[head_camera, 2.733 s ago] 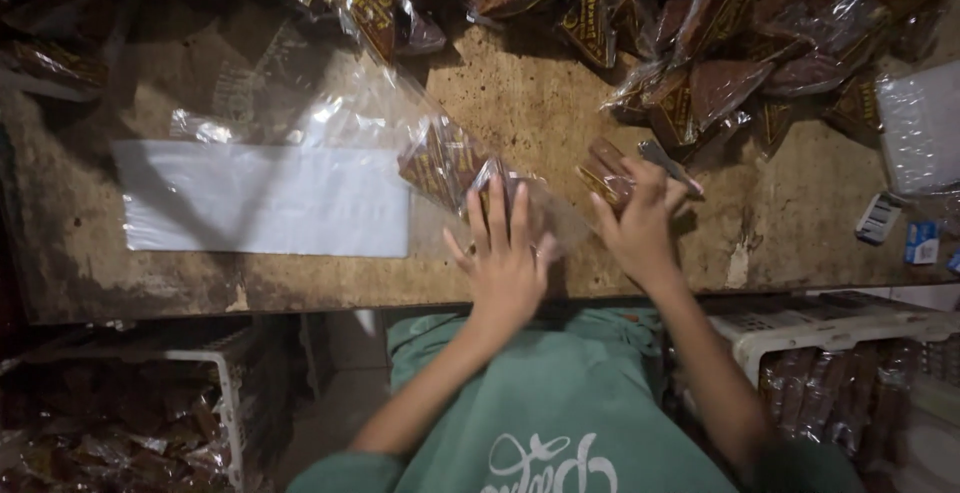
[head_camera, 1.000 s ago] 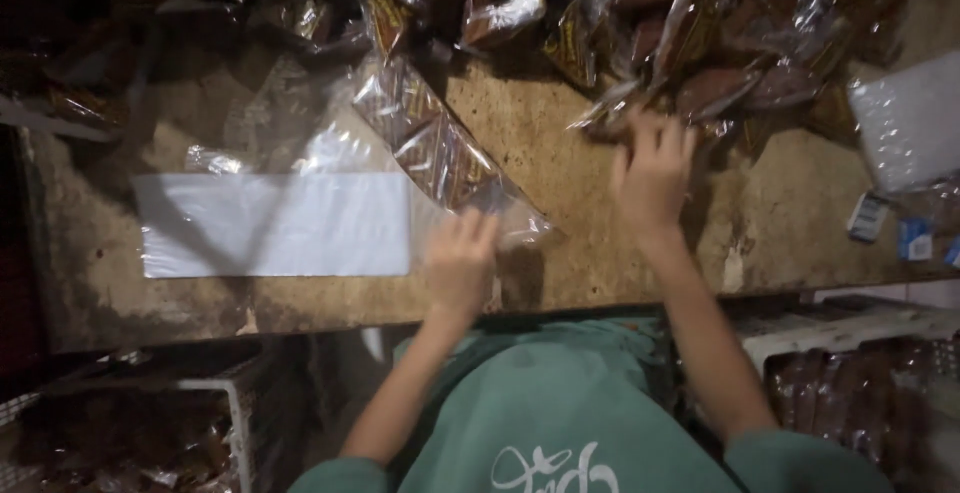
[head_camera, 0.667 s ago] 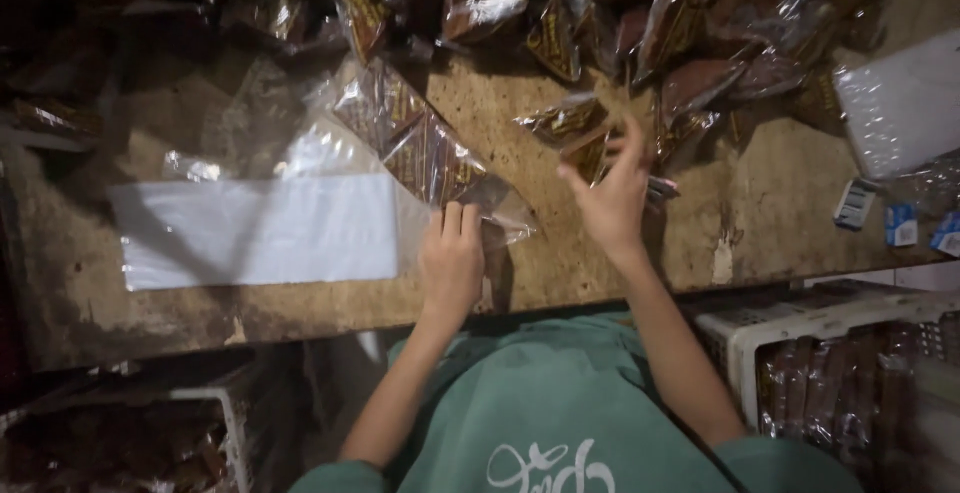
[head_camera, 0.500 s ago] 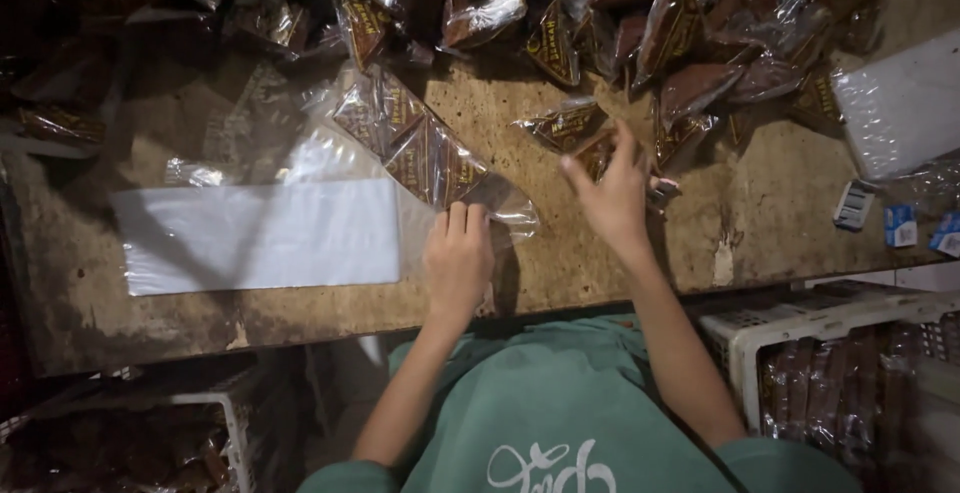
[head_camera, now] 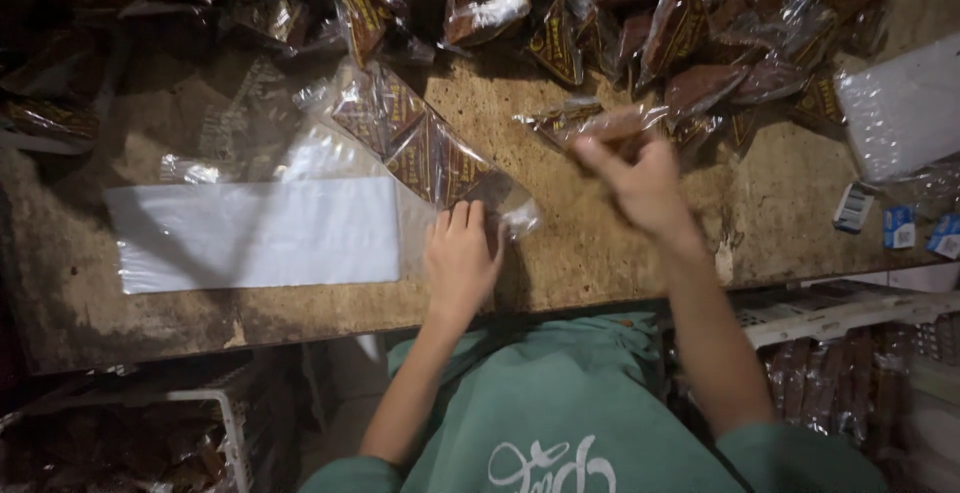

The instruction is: The person is packaging small triangular food items into plastic bags and stapling them shut.

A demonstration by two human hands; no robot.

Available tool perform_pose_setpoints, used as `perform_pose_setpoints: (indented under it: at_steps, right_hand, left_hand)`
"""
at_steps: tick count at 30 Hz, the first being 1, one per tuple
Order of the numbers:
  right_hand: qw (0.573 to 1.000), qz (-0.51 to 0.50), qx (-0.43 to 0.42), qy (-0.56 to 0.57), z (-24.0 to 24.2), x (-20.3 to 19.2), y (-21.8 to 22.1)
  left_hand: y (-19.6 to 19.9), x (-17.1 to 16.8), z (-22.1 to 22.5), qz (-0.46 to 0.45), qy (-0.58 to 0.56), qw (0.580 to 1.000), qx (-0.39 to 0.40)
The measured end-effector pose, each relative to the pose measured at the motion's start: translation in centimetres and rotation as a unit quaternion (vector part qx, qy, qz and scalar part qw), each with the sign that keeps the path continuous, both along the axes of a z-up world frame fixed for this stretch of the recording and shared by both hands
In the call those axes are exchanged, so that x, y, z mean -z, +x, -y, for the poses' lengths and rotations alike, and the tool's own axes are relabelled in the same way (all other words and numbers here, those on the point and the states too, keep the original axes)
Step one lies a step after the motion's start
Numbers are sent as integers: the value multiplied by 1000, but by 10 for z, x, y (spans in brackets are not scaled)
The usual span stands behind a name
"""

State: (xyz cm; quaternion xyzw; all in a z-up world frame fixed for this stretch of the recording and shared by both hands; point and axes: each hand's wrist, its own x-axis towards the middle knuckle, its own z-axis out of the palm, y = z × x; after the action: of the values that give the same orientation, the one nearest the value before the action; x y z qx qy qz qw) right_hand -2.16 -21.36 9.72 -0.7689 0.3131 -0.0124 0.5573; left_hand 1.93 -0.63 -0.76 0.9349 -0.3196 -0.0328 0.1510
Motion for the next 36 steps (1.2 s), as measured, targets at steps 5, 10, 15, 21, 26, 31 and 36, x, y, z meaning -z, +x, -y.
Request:
perform_pose_setpoints:
  at_steps: [5,10,15,21,26,31,36]
  right_hand:
    - [877,226,-228,-357,9,41,-13]
    - [954,211,-14,-213,25,49,-45]
    - [911,239,-51,-334,53,82,-63]
    - [865,163,-248,-405,54,112,-74]
    - [902,-150,-137,-382,27,18,-17]
    - [906,-43,-163,-388,4,135,-57]
    - [981,102,41,-158,-32,74,-50]
  left_hand:
    - [33,-57,35,-347,-280,894,-46]
    - [66,-15,100,59,-83,985,137]
    - [71,-4,130,41,-88,977,189]
    - [71,-62,92,-472,-344,812,-1]
    - [58,-60,52,-531,-360,767,18]
    - [48,-70,33,-332,-462,819,73]
    - [24,-67,14,-175,-475,862,25]
